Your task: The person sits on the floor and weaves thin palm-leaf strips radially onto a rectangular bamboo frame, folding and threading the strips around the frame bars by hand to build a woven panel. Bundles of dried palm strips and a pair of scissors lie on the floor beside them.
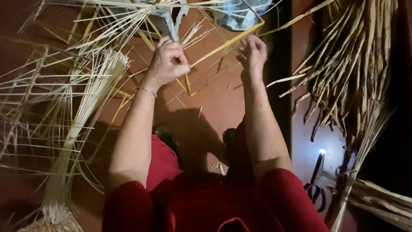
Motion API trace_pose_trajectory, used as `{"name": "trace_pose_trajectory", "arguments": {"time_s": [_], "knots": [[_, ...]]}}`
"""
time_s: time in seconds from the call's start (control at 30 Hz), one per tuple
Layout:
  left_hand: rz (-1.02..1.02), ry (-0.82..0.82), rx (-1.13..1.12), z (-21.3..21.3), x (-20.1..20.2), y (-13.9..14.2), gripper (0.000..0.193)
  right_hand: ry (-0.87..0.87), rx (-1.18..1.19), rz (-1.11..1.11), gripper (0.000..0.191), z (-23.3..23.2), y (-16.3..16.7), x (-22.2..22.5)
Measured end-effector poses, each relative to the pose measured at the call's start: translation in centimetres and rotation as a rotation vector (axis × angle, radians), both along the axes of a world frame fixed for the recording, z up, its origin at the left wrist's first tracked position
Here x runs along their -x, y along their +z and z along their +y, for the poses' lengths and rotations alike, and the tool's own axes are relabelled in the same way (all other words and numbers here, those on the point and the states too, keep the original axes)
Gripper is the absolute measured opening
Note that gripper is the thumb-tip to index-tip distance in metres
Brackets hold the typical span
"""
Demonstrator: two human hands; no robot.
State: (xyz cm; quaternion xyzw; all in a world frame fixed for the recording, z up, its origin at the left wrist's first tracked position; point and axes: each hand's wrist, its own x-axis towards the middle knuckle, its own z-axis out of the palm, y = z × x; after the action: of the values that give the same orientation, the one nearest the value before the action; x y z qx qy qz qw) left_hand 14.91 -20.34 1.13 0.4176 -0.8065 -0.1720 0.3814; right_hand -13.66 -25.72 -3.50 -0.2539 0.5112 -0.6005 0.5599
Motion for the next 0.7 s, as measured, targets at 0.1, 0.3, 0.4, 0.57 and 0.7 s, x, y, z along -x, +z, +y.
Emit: {"name": "trace_pose_trajectory", "arguments": {"time_s": [0.1, 0.3, 0.4, 0.57, 0.7], "knots": [[-0.027, 0.002, -0.011, 0.3, -1.1, 0.0, 0.020, -0.233, 0.193, 0.022, 0.037, -1.2, -0.3, 0.8], [-0.021, -0.007, -0.059, 0.8, -2.5, 1.1, 0.016, 0.178, 0.135, 0.064, 0.045, -2.5, -0.1, 2.5], [-0.065, 0.037, -0.065, 1.3, -3.1, 2.4, 0.013, 0.236, 0.134, 0.083, 0.055, -3.3, 0.2, 2.5], [-0.081, 0.099, -0.084, 2.4, -4.2, 3.7, 0.011, 0.302, 0.022, 0.189, 0.058, -3.3, 0.3, 2.4], [-0.091, 0.166, -0.029, 2.7, -5.3, 3.7, 0.010, 0.318, 0.125, -0.042, 0.050, -3.5, -0.3, 1.5]]}}
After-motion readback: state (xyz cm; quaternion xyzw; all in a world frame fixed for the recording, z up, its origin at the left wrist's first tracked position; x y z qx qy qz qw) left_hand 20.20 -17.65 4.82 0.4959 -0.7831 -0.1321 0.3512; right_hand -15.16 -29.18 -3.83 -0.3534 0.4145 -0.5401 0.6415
